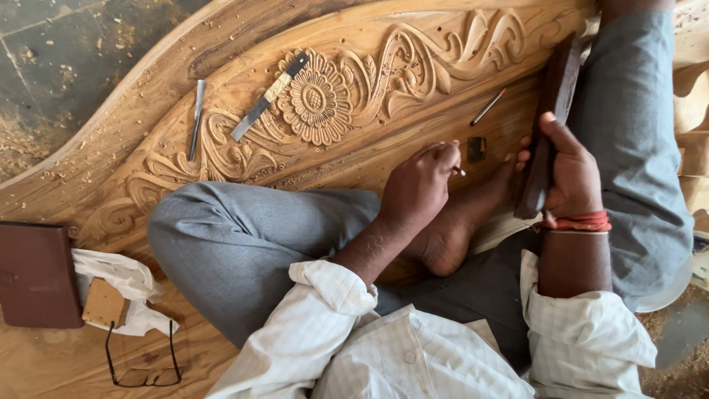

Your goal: The person carves a floral design into a large wooden panel using a chisel and mallet. They sit cross-legged on the floor, repeatedly striking the chisel to shape the wood and remove shavings.

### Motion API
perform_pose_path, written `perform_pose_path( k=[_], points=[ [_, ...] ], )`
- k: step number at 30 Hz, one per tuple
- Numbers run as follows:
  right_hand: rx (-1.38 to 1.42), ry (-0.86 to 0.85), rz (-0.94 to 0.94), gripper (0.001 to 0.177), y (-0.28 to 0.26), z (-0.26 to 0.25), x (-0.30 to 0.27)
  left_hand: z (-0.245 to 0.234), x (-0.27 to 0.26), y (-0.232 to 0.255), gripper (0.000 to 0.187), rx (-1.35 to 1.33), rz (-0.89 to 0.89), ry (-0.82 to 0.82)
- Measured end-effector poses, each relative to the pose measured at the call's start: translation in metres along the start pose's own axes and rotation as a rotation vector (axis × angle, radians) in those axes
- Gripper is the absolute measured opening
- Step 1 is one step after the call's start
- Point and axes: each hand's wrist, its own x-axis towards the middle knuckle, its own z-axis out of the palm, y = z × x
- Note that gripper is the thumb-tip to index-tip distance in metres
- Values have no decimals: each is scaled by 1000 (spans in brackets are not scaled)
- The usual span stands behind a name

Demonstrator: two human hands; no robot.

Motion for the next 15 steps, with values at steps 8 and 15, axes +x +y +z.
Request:
perform_pose_path(
  k=[8, 15],
  points=[
    [-703, 75, -787, 38, 3, 51, -45, -5, 16, -18, 10, 258, 237, -69],
    [-789, -70, -964, 36, -3, 59, -52, 2, 38, -39, 10, 313, 300, -21]
  ],
)
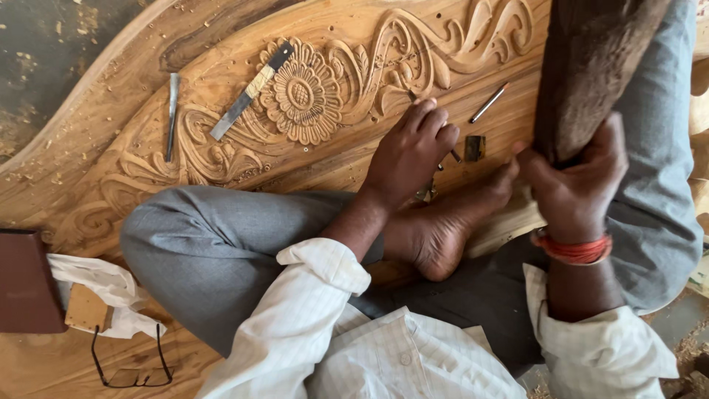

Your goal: The person carves a floral design into a large wooden panel using a chisel and mallet. They sit cross-legged on the floor, repeatedly striking the chisel to shape the wood and remove shavings.

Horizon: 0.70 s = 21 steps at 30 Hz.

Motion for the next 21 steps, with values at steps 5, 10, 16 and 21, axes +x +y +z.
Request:
perform_pose_path(
  k=[5, 10, 16, 21],
  points=[
    [343, 107, 352, 30, -7, 37, -31, 15, 3, -8, 7, 127, -24, 0],
    [593, 279, 489, 34, -23, 60, -48, 14, 4, -15, 8, 96, -50, 6],
    [639, 331, 524, 36, -22, 86, -76, 16, 1, -17, 10, -21, -69, 38],
    [647, 277, 540, 36, -18, 90, -84, 15, 3, -17, 8, -10, -80, 40]
  ],
)
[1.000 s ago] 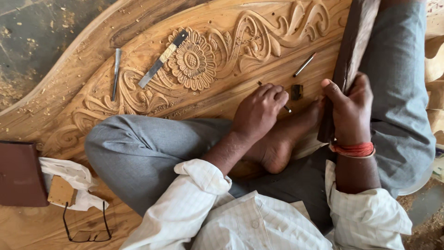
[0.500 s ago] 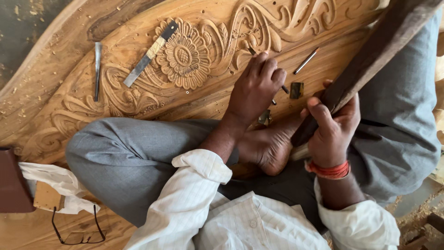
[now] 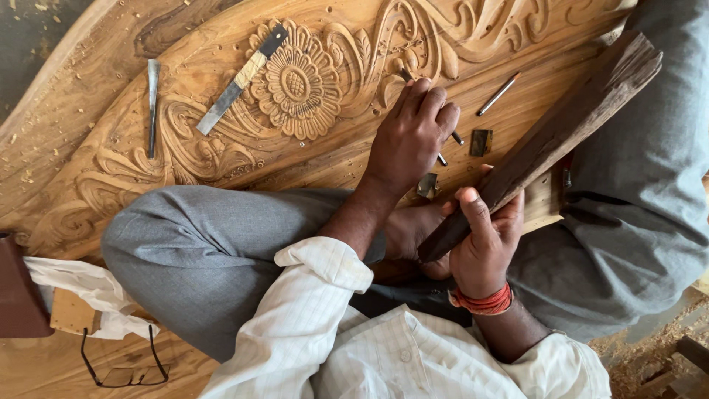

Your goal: The person carves a floral design into a large wooden panel using a chisel and mallet. They sit cross-legged on the floor, repeatedly striking the chisel to shape the wood and remove shavings.

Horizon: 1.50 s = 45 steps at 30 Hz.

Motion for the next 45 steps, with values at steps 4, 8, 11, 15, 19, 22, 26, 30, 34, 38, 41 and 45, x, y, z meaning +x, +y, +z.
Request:
perform_pose_path(
  k=[4, 8, 11, 15, 19, 22, 26, 30, 34, 38, 41, 45],
  points=[
    [19, -11, 7, 37, 3, 0, -1, 2, -1, 0, 7, 17, -15, -13],
    [-2, -38, 5, 37, 4, 2, -5, 2, 0, -1, 8, 10, -9, 4],
    [5, -38, 16, 36, 5, 4, -7, 0, 0, 0, 9, -25, -13, -5],
    [-4, -47, 7, 36, 8, 4, -7, -2, 0, 0, 10, -31, -9, 12],
    [-30, -64, 2, 35, 10, 3, -9, -3, 1, 1, 11, -32, -9, 26],
    [-77, -67, -28, 34, 12, 5, -11, -3, 1, 0, 11, -32, -3, 16],
    [-150, -101, -109, 32, 20, 13, -9, -2, 0, -3, 11, -35, -12, -2],
    [-136, -138, -26, 33, 26, 21, 5, 1, 0, -5, 17, -60, -10, 11],
    [-163, -68, -46, 35, 22, 23, 3, 4, -1, -5, 17, 19, -28, -81],
    [-571, -154, -383, 40, 19, 23, 1, 9, 1, 0, 21, 96, -18, -70],
    [-343, -118, -78, 33, 21, 20, 5, 13, 3, 1, 28, 48, -15, 15],
    [-351, -109, -218, 35, 26, 15, 4, 18, 4, 4, 19, 157, -74, -79]
  ],
)
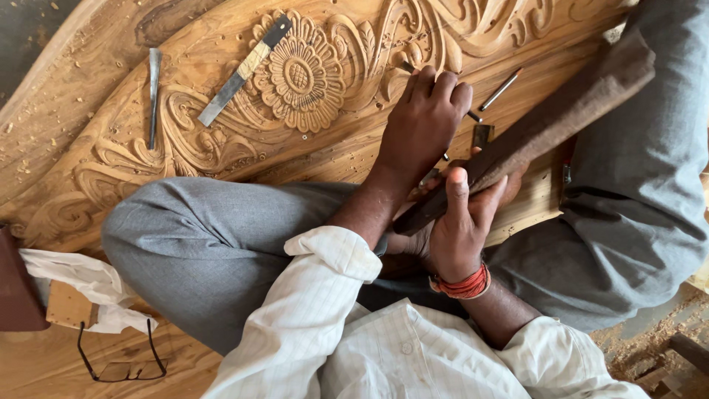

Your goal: The person carves a floral design into a large wooden panel using a chisel and mallet. They sit cross-legged on the floor, repeatedly striking the chisel to shape the wood and remove shavings.

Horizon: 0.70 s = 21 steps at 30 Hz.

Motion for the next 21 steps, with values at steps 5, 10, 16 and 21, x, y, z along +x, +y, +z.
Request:
perform_pose_path(
  k=[5, 10, 16, 21],
  points=[
    [-96, -52, 63, 36, -2, -2, 8, 6, 5, 2, 22, -68, -24, 94],
    [-479, 34, -262, 43, -11, 3, 10, 3, 7, 2, 8, -37, -65, 89],
    [-374, 95, -38, 52, -10, -2, 12, -3, 10, 2, 12, -115, -143, 55],
    [-607, -64, -321, 50, -18, -6, 18, -2, 16, -3, 18, -178, -161, 243]
  ],
)
